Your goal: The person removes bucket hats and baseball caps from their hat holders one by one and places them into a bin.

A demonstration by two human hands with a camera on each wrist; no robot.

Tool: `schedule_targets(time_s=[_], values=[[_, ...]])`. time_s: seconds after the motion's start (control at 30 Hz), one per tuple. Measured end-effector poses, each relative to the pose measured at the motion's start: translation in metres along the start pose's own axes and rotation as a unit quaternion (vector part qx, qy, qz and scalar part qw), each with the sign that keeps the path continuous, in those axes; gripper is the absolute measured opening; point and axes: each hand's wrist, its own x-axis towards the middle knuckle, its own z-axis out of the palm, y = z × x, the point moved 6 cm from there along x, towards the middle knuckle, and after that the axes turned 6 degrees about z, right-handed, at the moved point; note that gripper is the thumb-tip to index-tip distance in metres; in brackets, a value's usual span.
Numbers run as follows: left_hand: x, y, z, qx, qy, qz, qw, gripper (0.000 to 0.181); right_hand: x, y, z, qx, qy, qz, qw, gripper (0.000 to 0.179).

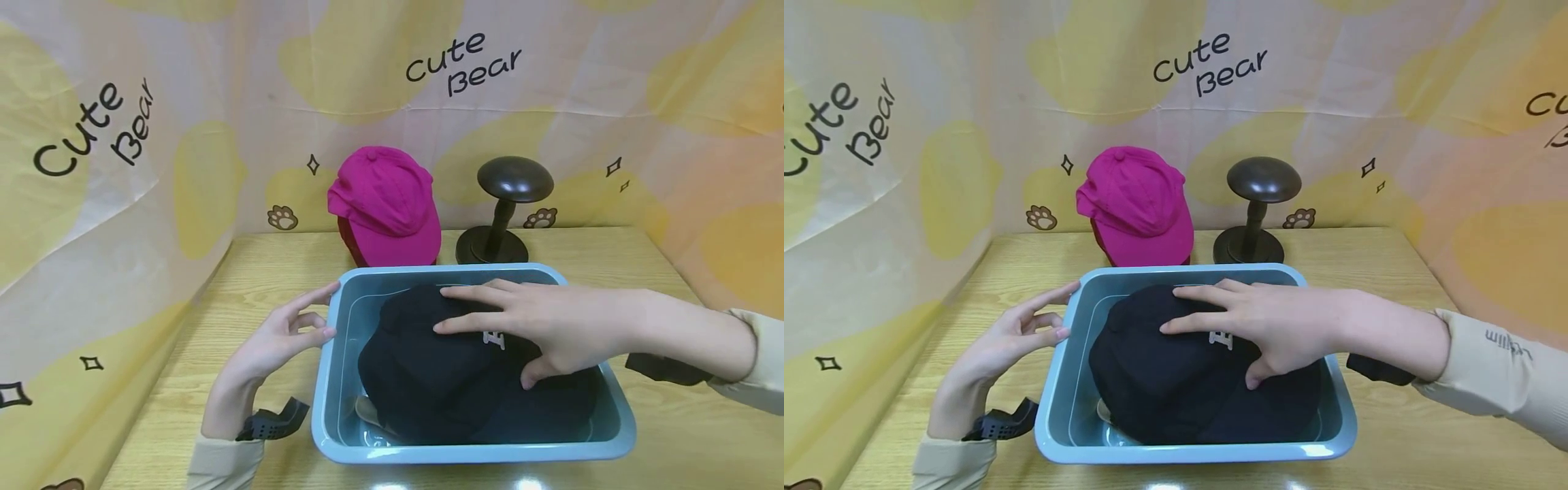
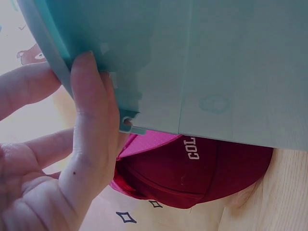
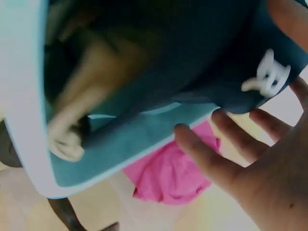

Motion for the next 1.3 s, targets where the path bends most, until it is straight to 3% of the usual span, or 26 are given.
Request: schedule_targets(time_s=[0.2,0.7,1.0,1.3], values=[[-0.001,0.002,0.0,-0.006,0.003,-0.005,1.0,0.064,-0.002,-0.002,0.017,0.007,-0.037,0.017,0.9992,0.108],[0.001,0.002,0.001,-0.004,-0.004,0.011,0.9999,0.063,0.013,0.01,0.038,-0.047,-0.044,0.018,0.9977,0.111],[0.002,0.001,0.001,-0.002,-0.004,0.01,0.9999,0.064,0.027,0.017,0.052,-0.026,-0.081,0.017,0.9963,0.109],[0.001,0.001,-0.001,-0.001,0.001,0.001,1.0,0.064,0.03,0.017,0.059,-0.018,-0.084,0.001,0.9963,0.107]])
